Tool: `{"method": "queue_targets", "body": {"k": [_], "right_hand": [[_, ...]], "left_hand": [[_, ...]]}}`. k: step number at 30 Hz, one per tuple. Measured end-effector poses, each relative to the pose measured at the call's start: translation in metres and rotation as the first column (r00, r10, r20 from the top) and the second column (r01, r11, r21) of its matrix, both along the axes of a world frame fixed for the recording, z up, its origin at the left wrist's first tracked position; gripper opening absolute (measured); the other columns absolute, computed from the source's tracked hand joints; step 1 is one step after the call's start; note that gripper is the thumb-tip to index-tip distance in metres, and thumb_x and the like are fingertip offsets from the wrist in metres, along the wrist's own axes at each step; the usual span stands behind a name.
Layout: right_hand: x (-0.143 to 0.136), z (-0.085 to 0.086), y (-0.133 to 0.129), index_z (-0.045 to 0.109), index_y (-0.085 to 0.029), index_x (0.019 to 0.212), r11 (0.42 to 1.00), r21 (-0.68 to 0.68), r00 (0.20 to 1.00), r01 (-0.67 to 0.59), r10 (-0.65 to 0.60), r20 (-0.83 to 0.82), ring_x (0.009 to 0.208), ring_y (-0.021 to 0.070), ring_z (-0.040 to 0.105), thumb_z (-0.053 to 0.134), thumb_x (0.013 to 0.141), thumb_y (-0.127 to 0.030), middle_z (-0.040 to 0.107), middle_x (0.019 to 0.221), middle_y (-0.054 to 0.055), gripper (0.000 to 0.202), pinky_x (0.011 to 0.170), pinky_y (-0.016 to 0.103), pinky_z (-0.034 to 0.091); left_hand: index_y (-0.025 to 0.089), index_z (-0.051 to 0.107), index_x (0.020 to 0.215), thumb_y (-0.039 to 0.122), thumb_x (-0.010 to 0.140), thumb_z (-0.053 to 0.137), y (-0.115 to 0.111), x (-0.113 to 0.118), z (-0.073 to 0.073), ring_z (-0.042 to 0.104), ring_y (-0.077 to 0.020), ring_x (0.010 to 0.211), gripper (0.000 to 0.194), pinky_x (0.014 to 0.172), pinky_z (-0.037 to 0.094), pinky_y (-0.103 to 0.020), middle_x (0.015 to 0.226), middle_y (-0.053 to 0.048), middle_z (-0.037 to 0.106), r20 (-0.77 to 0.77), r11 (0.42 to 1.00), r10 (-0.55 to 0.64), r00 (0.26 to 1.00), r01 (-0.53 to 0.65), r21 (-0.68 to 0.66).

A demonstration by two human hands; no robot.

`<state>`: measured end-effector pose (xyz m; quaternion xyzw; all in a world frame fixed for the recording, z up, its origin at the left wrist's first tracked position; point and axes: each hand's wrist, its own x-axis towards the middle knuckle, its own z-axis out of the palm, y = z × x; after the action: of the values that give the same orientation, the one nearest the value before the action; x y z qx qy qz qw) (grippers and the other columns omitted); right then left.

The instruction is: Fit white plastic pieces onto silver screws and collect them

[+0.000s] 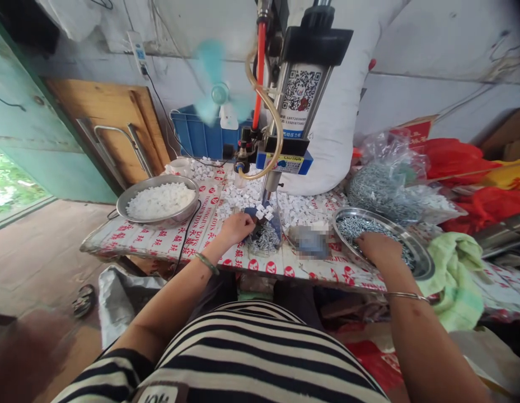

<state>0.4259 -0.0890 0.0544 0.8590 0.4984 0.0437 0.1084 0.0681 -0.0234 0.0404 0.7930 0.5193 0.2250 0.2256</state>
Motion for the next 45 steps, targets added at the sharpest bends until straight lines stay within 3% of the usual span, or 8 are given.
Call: {"method": "queue_targets", "body": {"k": [8,20,24,28,31,36,40,45], "right_hand": [[0.002,-0.001,-0.003,0.064,-0.017,0.106,0.993,0.115,0.999,-0.018,0.023,-0.045,0.091,0.0258,0.059,0.042,0.085,-0.024,0.062,0.101,0.021,0.031,0.066,0.035,0.035],[-0.009,0.022,-0.017,0.067,-0.014,0.097,0.998,0.069,1.000,0.000,0.002,-0.023,0.098,0.0299,0.056,0.040,0.080,-0.009,0.062,0.106,0.020,0.032,0.075,0.042,0.036],[-0.053,0.034,-0.015,0.062,-0.018,0.106,0.929,0.357,0.990,-0.093,0.125,-0.067,0.094,0.0256,0.057,0.047,0.082,-0.028,0.063,0.104,0.014,0.030,0.078,0.037,0.038],[-0.138,0.032,-0.006,0.066,-0.018,0.085,0.763,0.557,0.667,-0.328,0.604,-0.435,0.068,0.0130,0.055,0.044,0.084,-0.038,0.066,0.075,0.001,0.030,0.063,0.022,0.038],[-0.187,0.022,0.000,0.064,-0.017,0.074,0.718,0.594,0.468,-0.363,0.692,-0.550,0.058,0.0102,0.049,0.044,0.084,-0.038,0.059,0.060,-0.003,0.031,0.056,0.020,0.034],[-0.212,0.013,-0.003,0.063,-0.018,0.078,0.643,0.648,0.517,-0.408,0.748,-0.417,0.065,0.0102,0.052,0.044,0.085,-0.028,0.063,0.070,-0.001,0.023,0.061,0.021,0.034],[-0.219,0.009,-0.009,0.061,-0.018,0.081,0.563,0.572,0.645,-0.596,0.760,-0.076,0.079,0.0150,0.055,0.044,0.085,-0.028,0.065,0.082,0.003,0.021,0.075,0.028,0.035],[-0.183,0.016,-0.006,0.060,-0.022,0.100,0.676,0.444,0.726,-0.588,0.683,-0.077,0.081,0.0147,0.057,0.042,0.087,-0.030,0.067,0.089,0.002,0.024,0.075,0.028,0.037]], "left_hand": [[0.018,0.066,0.075,0.024,0.081,0.047,-0.007,-0.004,-0.005,0.056,-0.0165,0.071,0.021,0.063,0.037,-0.025,0.077,-0.006,0.064,-0.046,0.983,0.047,0.998,-0.038,0.180],[0.018,0.064,0.083,0.027,0.083,0.046,-0.021,-0.004,-0.010,0.057,-0.0136,0.070,0.021,0.065,0.040,-0.023,0.073,-0.002,0.063,0.364,0.986,-0.005,0.931,-0.057,0.159],[0.018,0.063,0.085,0.026,0.084,0.045,-0.029,0.003,-0.007,0.058,-0.0152,0.077,0.020,0.072,0.041,-0.025,0.081,-0.005,0.065,0.332,0.959,-0.034,0.943,-0.063,0.276],[0.018,0.062,0.090,0.027,0.086,0.042,-0.037,0.010,-0.001,0.058,-0.0160,0.081,0.022,0.074,0.042,-0.026,0.086,-0.007,0.064,0.267,0.923,-0.096,0.959,-0.015,0.385],[0.019,0.062,0.090,0.026,0.086,0.042,-0.040,0.010,0.002,0.057,-0.0161,0.082,0.022,0.075,0.042,-0.027,0.087,-0.007,0.064,0.263,0.920,-0.167,0.950,0.054,0.389],[0.018,0.061,0.076,0.030,0.078,0.049,-0.037,0.006,-0.003,0.054,-0.0133,0.066,0.017,0.063,0.042,-0.024,0.069,-0.002,0.060,0.523,0.989,-0.117,0.844,0.052,0.137],[0.016,0.055,0.075,0.041,0.067,0.059,-0.028,0.008,-0.008,0.040,-0.0074,0.042,0.027,0.039,0.028,-0.019,0.052,0.005,0.047,0.792,0.933,0.248,0.558,0.084,-0.351],[0.015,0.052,0.071,0.038,0.056,0.068,-0.021,-0.001,-0.008,0.039,-0.0048,0.041,0.032,0.036,0.026,-0.016,0.054,0.005,0.048,0.814,0.879,0.404,0.416,0.071,-0.472]]}}
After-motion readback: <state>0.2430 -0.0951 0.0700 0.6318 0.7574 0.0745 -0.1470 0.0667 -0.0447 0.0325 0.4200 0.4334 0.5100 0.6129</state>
